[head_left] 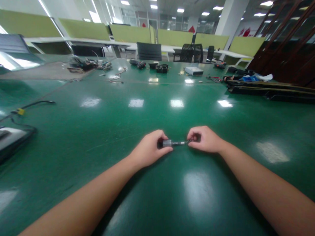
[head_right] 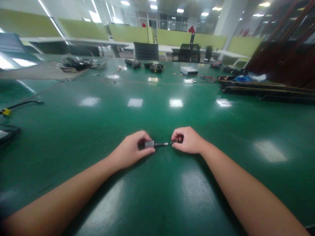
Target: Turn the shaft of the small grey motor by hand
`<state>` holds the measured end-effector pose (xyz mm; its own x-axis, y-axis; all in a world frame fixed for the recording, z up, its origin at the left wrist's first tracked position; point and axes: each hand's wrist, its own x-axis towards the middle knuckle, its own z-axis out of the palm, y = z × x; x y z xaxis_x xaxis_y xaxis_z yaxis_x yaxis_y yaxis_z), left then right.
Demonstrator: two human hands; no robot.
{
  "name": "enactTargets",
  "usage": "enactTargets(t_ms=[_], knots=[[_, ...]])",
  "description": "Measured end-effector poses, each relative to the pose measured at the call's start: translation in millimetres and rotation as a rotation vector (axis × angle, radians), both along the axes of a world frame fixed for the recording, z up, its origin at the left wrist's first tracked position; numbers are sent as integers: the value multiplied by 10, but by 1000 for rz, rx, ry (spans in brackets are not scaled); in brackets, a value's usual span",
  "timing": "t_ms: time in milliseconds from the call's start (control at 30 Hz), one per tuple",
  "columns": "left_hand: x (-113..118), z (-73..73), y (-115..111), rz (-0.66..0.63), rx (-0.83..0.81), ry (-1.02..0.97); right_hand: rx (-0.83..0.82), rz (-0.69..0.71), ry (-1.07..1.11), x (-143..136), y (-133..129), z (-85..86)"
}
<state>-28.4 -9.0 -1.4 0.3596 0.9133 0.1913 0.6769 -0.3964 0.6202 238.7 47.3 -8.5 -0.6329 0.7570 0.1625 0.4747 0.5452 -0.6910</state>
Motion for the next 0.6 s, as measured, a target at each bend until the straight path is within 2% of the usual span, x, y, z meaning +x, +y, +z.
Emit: enactTargets(t_ms=[433,600], knots=[[16,29,-2,-2,-1,-2,31,42,18,-66,-26,9],[43,14,21,2,2,0,83,47,12,-181,-59,-5]])
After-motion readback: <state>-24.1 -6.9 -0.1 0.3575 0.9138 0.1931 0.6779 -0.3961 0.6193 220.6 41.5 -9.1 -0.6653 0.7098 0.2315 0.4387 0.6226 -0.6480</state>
